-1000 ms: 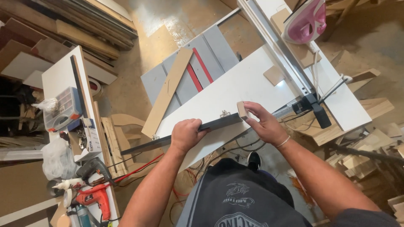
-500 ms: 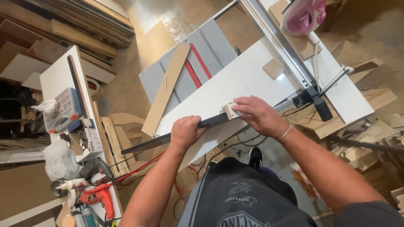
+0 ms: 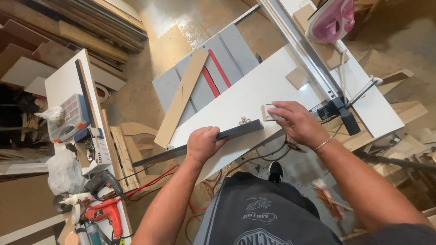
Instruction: The person is finishing the edges of a dark laminate cabinet door using a small block to scrape the edges and then wiping the door with a cloth.
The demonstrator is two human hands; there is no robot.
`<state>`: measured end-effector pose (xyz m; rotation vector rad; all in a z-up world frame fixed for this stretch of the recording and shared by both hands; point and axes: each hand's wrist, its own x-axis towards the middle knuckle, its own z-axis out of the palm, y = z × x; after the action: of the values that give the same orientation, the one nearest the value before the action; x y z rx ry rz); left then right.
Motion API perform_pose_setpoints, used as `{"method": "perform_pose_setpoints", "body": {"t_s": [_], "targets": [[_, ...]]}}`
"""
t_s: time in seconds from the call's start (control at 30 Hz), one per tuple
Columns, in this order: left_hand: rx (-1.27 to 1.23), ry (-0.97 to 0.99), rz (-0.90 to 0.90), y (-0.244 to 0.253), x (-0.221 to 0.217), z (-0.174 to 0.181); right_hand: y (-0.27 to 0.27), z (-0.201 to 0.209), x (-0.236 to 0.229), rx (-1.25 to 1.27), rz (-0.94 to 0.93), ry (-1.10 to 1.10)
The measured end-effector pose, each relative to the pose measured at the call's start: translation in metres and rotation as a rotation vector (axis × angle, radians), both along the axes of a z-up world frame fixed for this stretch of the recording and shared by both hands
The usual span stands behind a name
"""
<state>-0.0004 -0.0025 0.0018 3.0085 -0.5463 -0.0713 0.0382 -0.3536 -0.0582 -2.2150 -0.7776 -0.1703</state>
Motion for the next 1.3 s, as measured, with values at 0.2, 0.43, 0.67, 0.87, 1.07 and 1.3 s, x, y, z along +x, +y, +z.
{"method": "perform_pose_setpoints", "body": {"t_s": [0.2,0.43,0.67,0.87,1.07,1.3], "targets": [[0.017,-0.012,-0.014,0.002,0.003,-0.002,0.052,0.019,-0.020,0.336,0.053,0.085],[-0.010,-0.031,-0.030,0.008,0.005,-0.007,0.033,-0.031,-0.032,0.458,-0.083,0.319],[-0.072,-0.210,-0.109,0.063,0.000,0.021,-0.013,-0.008,-0.038,0.545,-0.210,0.366],[-0.448,-0.433,-0.143,0.076,-0.024,0.144,-0.013,0.049,-0.044,0.501,-0.414,0.601],[-0.822,-0.639,-0.139,0.049,-0.023,0.157,0.018,0.098,-0.026,0.754,-0.322,0.607],[-1.344,-0.554,0.007,0.039,-0.004,0.096,0.075,0.217,-0.023,1.032,-0.338,0.958]]}}
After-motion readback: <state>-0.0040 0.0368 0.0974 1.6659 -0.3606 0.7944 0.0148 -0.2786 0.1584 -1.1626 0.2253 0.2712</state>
